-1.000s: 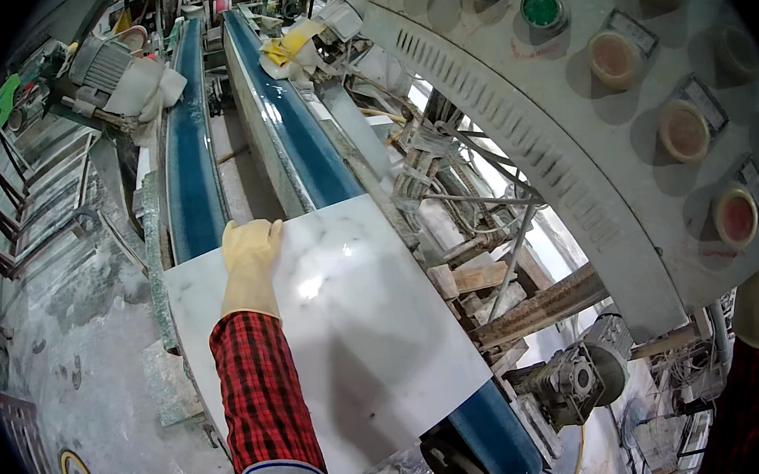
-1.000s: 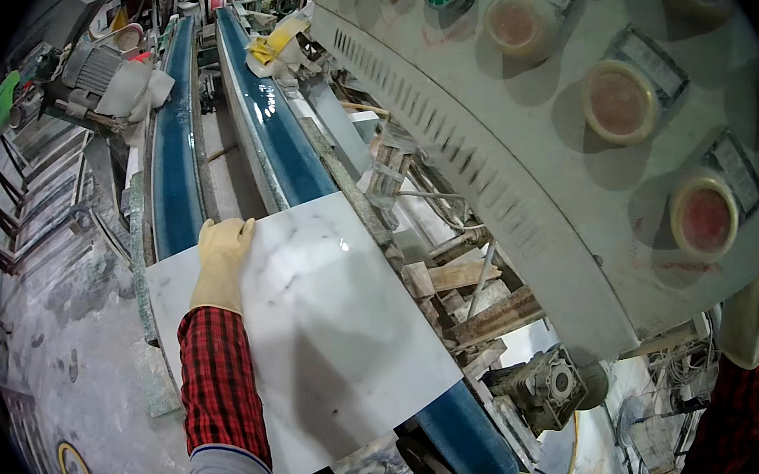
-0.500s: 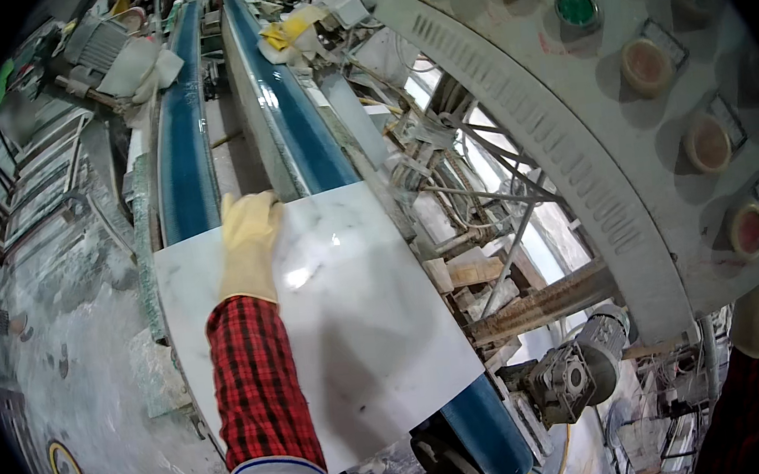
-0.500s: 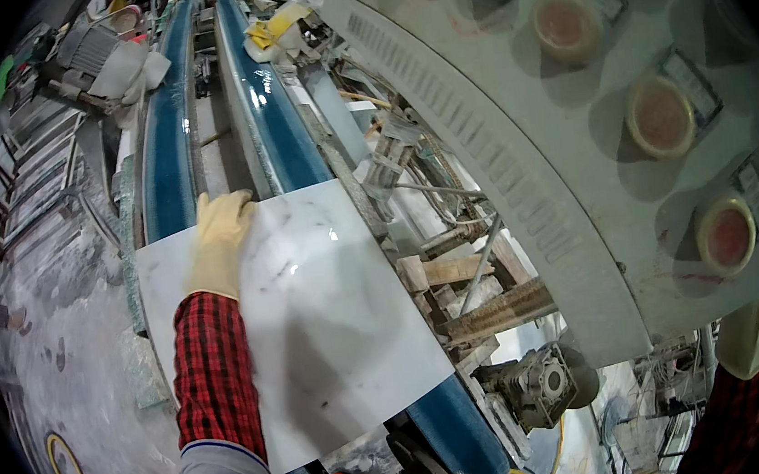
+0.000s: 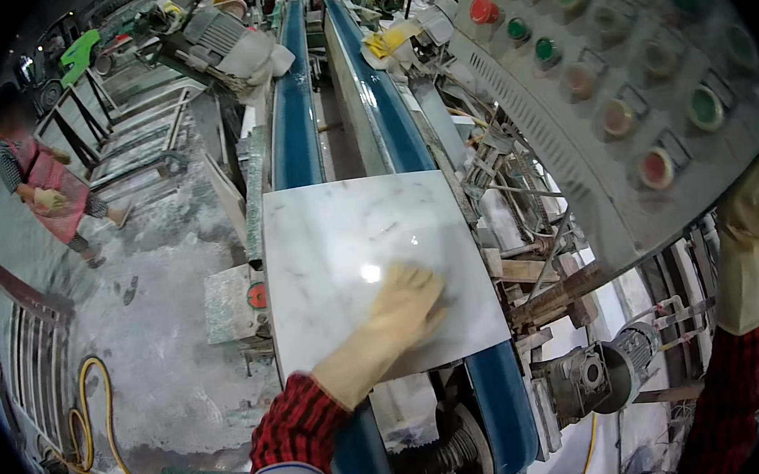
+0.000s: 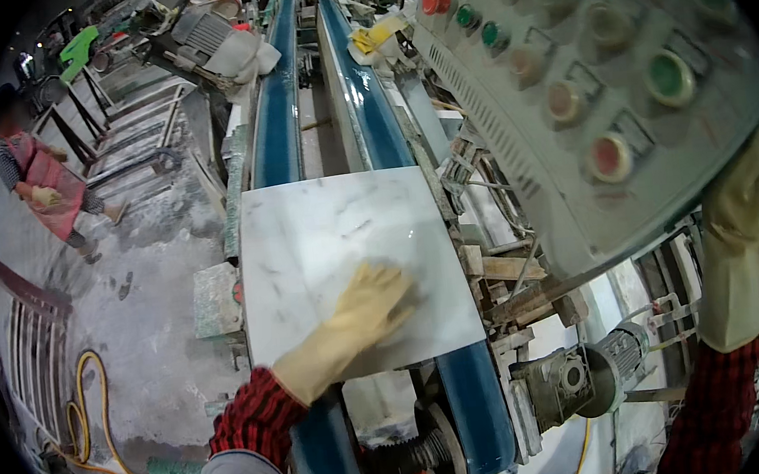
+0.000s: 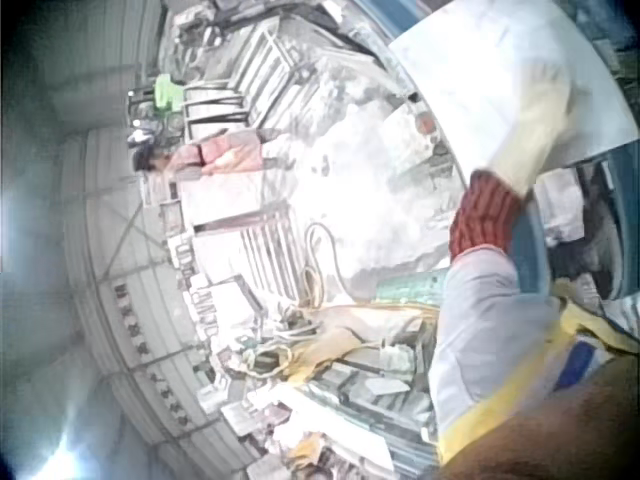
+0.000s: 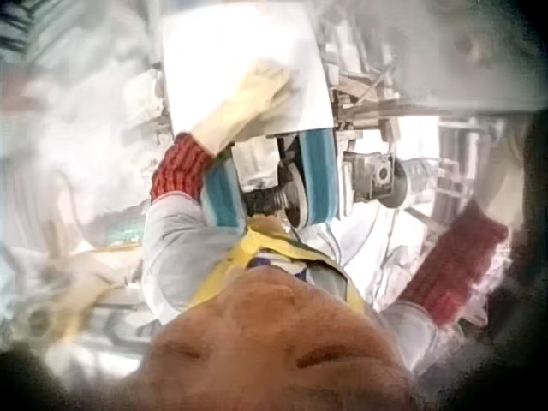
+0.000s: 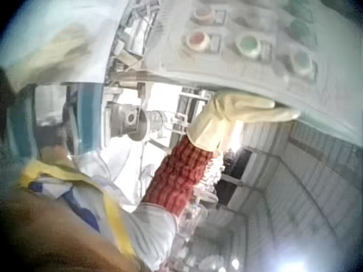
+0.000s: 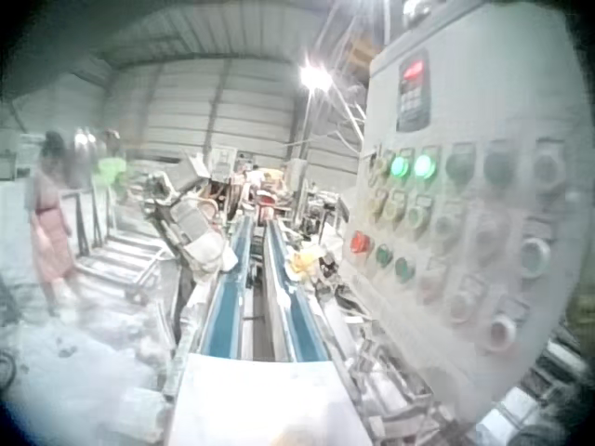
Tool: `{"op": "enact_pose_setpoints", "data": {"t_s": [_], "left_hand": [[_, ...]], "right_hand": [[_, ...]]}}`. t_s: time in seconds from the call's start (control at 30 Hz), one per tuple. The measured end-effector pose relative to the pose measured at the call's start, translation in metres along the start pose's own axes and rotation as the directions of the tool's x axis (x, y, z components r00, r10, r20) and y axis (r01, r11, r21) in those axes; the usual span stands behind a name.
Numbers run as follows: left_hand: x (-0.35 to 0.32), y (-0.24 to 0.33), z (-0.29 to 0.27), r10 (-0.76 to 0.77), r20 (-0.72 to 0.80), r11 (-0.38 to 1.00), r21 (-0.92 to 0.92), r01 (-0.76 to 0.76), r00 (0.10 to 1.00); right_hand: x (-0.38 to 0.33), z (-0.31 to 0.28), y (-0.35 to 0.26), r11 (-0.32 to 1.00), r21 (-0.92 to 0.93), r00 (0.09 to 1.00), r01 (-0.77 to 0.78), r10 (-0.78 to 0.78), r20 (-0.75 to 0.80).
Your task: The person places a large white stone slab onto a conveyor belt and guides it through a polishing machine. They adjust the slab's position and operate the machine's control panel while the slab moves through the rollers.
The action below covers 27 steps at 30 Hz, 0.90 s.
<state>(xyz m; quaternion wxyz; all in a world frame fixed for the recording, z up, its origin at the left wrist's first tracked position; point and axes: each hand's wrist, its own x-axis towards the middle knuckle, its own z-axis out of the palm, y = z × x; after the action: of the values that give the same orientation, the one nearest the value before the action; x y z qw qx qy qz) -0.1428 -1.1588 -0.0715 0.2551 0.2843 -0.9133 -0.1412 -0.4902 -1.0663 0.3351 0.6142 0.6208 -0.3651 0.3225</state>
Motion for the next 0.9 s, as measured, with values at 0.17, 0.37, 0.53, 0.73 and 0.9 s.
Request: {"op": "enact_pose_setpoints", "data": {"t_s": [0.17,0.37,0.53,0.73,0.9], "left_hand": [[-0.146,0.081,-0.046,-0.123,-0.01,0.991,-0.061,0.122,0.992],[-0.23,0.132,-0.032,-0.26,-0.027,0.958,0.122,0.261,0.965],[-0.223,0.143,-0.034,-0.28,-0.015,0.936,0.22,0.276,0.96],[-0.216,0.141,-0.028,-0.262,-0.03,0.931,0.256,0.261,0.965],[-0.219,0.138,-0.028,-0.306,-0.001,0.926,0.233,0.298,0.952]], "right_hand": [[0.019,0.015,-0.026,0.994,0.099,0.992,-0.054,0.065,-0.105],[0.027,0.021,-0.027,0.983,0.185,0.956,0.013,0.041,-0.289],[0.03,0.014,-0.043,0.986,0.164,0.944,-0.019,0.071,-0.321],[0.031,0.016,-0.039,0.98,0.196,0.921,-0.018,0.093,-0.377],[0.029,0.019,-0.041,0.98,0.2,0.921,-0.022,0.097,-0.376]]}}
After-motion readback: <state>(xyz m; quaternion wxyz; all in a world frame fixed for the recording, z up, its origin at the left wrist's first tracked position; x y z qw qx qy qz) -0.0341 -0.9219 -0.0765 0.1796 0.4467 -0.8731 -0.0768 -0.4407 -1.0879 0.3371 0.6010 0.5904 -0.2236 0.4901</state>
